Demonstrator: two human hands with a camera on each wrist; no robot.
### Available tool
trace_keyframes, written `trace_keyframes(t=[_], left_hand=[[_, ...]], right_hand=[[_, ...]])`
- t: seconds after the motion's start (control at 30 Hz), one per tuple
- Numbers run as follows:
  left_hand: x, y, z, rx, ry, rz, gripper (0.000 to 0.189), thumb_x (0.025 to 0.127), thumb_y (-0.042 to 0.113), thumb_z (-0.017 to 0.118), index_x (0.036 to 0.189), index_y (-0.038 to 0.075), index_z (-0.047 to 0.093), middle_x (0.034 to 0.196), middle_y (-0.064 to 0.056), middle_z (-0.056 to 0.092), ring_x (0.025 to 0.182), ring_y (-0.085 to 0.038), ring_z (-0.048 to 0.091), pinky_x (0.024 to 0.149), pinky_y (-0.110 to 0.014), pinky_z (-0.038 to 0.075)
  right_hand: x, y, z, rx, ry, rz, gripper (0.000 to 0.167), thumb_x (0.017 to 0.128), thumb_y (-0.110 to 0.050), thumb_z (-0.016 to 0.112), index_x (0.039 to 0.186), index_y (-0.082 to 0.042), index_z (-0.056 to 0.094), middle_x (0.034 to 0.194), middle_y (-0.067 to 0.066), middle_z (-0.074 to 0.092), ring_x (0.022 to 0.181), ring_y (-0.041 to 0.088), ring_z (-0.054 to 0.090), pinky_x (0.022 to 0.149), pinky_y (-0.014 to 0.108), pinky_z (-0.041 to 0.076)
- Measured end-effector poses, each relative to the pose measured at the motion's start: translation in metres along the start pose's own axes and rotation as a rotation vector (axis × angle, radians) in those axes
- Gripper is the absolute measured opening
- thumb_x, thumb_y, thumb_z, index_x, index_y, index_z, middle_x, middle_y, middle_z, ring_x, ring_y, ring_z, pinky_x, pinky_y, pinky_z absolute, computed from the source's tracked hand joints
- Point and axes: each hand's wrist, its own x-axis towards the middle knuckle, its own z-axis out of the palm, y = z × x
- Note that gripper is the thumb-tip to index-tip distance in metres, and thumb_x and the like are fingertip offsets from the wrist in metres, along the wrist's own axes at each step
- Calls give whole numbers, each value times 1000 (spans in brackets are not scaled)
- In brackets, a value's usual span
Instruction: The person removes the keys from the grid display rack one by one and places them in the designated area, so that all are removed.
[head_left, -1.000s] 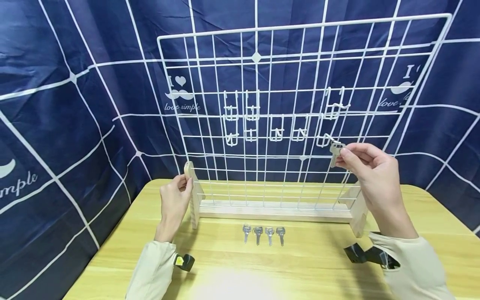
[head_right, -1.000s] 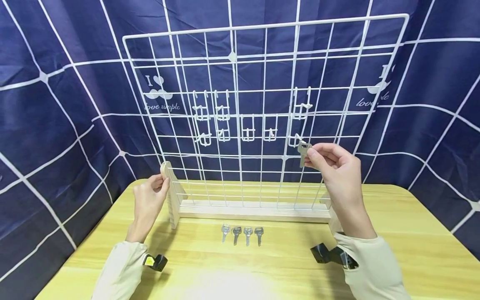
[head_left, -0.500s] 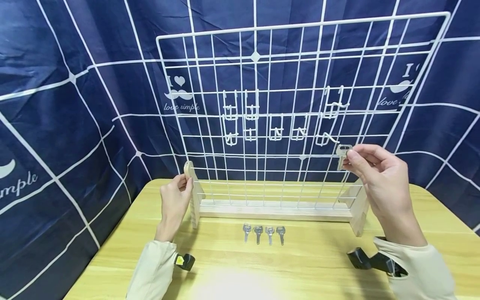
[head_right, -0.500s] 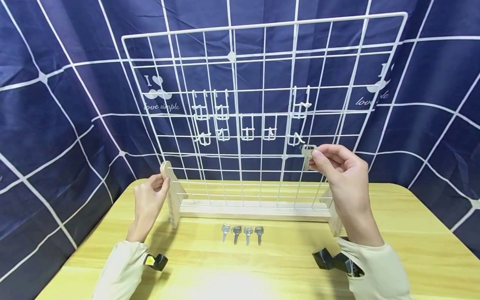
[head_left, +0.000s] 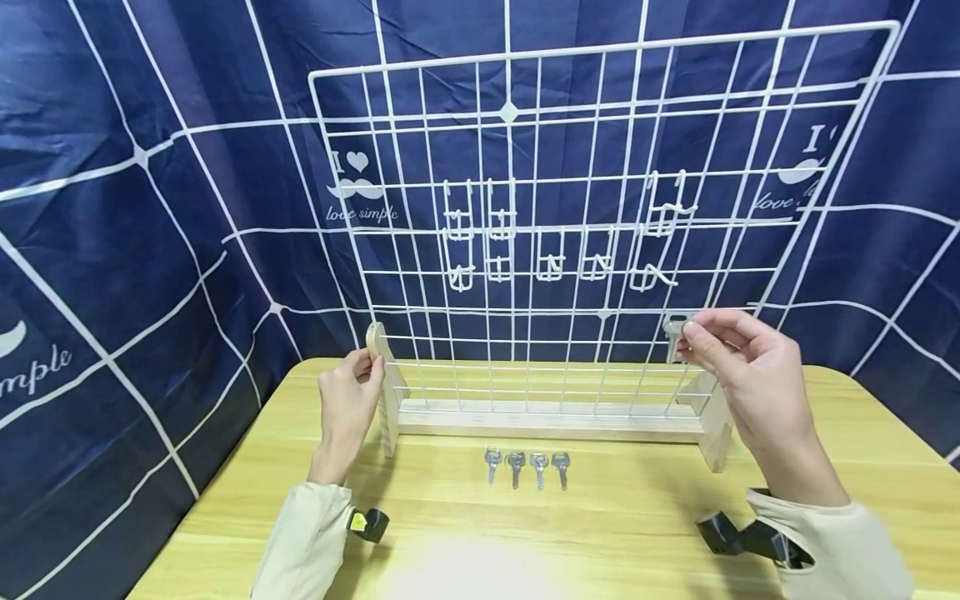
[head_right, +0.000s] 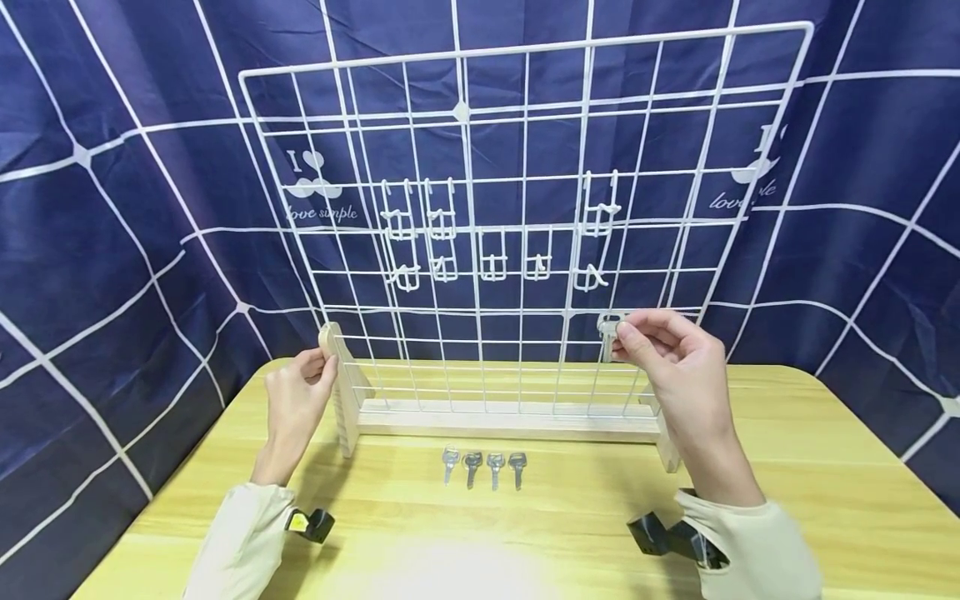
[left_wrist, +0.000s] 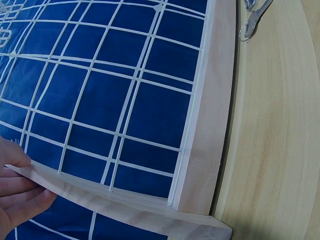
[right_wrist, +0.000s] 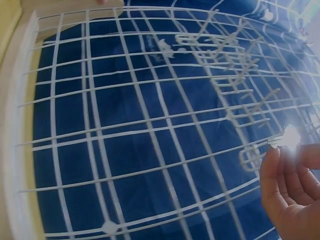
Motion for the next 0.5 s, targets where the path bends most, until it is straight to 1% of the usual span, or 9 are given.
trace_keyframes(t=[0.1,0.3,0.4,0.5], left_hand=[[0,0,0,-1,0,2,14,85,-3,65,92,-16,67,85,-27,70,73,-35,71,67,-44,59],[0,-1,0,2,7,5,14,85,-3,66,92,-16,67,85,-27,70,74,-36,71,66,-44,59],[1,-1,1,1,7,5,15,85,-3,66,92,-16,67,85,-27,70,74,-36,71,66,-44,59],[1,-1,1,6,6,3,15,85,-3,65,92,-16,67,85,-27,70,74,-36,71,66,-44,59]], right_hand=[[-4,10,-4,-15,-28,30,15,88,14,58,94,3,67,84,6,70,73,13,69,70,24,58],[-12,32,-15,-9,-130,122,20,91,13,55,95,-2,67,87,3,71,76,11,69,73,24,58],[-18,45,-19,-14,-151,180,20,92,11,54,95,-4,67,88,2,71,77,11,69,75,25,58],[-25,57,-22,-56,-150,257,19,93,7,55,94,-8,67,88,0,71,77,10,68,75,24,58]])
